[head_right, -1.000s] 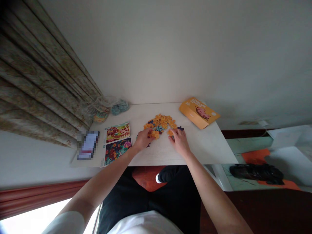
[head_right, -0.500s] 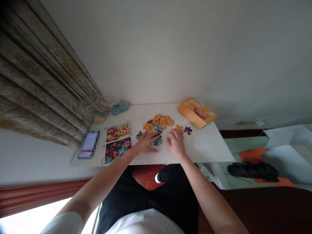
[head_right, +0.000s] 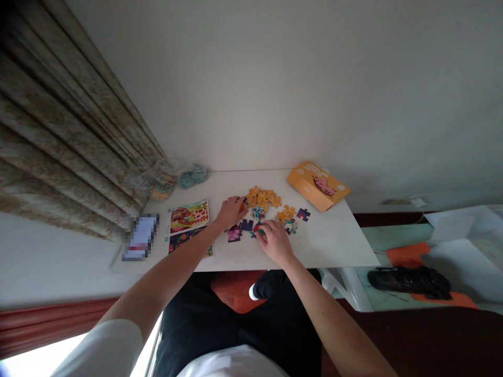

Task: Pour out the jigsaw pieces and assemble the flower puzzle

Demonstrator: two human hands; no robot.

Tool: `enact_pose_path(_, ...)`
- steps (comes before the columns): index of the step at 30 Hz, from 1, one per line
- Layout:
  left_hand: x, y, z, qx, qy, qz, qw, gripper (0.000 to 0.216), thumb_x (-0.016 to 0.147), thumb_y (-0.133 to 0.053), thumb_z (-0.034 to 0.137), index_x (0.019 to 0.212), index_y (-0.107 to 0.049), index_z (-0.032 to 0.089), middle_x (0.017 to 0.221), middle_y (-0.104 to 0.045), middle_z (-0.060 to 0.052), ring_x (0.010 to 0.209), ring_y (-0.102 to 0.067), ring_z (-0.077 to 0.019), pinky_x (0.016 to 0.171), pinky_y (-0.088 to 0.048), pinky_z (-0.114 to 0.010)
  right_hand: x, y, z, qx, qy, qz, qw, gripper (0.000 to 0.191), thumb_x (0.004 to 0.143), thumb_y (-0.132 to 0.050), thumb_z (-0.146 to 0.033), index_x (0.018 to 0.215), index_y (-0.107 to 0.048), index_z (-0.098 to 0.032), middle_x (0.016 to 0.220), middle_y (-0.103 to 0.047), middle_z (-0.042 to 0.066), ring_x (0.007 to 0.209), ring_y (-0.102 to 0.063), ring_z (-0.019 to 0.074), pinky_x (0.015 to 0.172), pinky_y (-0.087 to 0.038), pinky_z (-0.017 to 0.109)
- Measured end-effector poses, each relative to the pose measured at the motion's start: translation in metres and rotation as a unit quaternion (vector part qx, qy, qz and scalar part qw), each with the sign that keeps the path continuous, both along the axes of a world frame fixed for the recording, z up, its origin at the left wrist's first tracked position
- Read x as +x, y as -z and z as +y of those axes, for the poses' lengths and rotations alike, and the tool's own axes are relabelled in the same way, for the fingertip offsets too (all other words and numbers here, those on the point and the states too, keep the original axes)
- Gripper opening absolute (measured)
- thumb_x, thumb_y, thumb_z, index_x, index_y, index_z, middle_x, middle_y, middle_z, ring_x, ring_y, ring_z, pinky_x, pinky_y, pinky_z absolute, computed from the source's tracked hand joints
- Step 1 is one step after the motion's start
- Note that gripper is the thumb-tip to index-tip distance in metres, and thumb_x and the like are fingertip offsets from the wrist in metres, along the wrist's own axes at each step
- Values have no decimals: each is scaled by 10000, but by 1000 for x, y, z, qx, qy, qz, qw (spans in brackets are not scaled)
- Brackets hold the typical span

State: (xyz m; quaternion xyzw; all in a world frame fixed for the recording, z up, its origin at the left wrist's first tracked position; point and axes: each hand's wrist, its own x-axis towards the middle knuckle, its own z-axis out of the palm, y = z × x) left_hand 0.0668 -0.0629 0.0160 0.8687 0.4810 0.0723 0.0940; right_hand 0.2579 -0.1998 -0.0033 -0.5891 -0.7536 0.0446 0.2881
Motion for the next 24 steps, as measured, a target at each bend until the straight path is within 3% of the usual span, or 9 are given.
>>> enact_pose_path(2,5,-3,3,2,9,0,1000,499,1021,-574,371,1481,-505,190,1350,-635,-168,1263,-588,-308,1048,-454,-424,9,-4,19,2,30,4,1000,295,997,-597,-408,1176,-718,-207,1225,-686,159,1214,-607,320,1079,-476,506)
enact_pose_path(4,7,-6,7,-16,0,-24,1000,403,1041,-540,379,1393,-576,185,1286,-664,-164,1211,-620,-295,1030,-454,-403,17,-7,48,-19,75,-4,997,525,943,-663,-519,1360,-636,-201,1436,-581,202,1383,-493,391,1123,-417,591)
enact_pose_path(7,7,-8,17,-54,-45,-68,995,320,1085,-440,374,1174,-673,175,1112,-728,-145,1095,-678,-273,986,-459,-375,25,-7,95,-126,93,-23,987,884,847,-728,-654,1584,-416,-279,1676,-322,205,1531,-285,474,1132,-323,726)
enact_pose_path(10,1,-6,28,-70,-99,-87,989,353,1099,-386,360,1093,-682,168,991,-750,-128,963,-710,-256,871,-486,-346,24,-9,128,-209,76,-44,974,988,820,-732,-698,1640,-297,-358,1714,-261,177,1549,-252,469,1135,-293,742)
enact_pose_path(14,-12,1,43,-95,-158,-119,976,322,1075,-449,370,1058,-697,165,977,-765,-103,849,-714,-218,747,-503,-302,19,-14,141,-206,20,-86,975,837,819,-755,-670,1552,-468,-385,1581,-476,149,1447,-416,428,1127,-357,650)
enact_pose_path(17,-19,4,52,-107,-174,-145,968,265,1009,-595,378,1146,-696,174,1011,-774,-80,858,-717,-197,752,-520,-278,18,-12,140,-179,22,-74,981,638,853,-761,-575,1424,-613,-332,1393,-594,156,1284,-550,380,1050,-456,541)
enact_pose_path(21,-21,3,55,-94,-189,-178,961,286,1019,-562,334,1214,-698,175,1134,-759,-114,1023,-712,-232,899,-535,-332,21,3,142,-145,59,38,987,480,878,-746,-365,1336,-658,-255,1231,-632,131,1101,-636,281,986,-510,423)
enact_pose_path(24,-14,3,43,-10,-152,-165,975,378,1003,-565,301,1346,-644,164,1389,-647,-168,1281,-606,-291,1091,-457,-430,25,17,147,-108,96,162,976,363,847,-717,-293,1206,-704,-238,1088,-661,78,955,-660,229,929,-537,391)
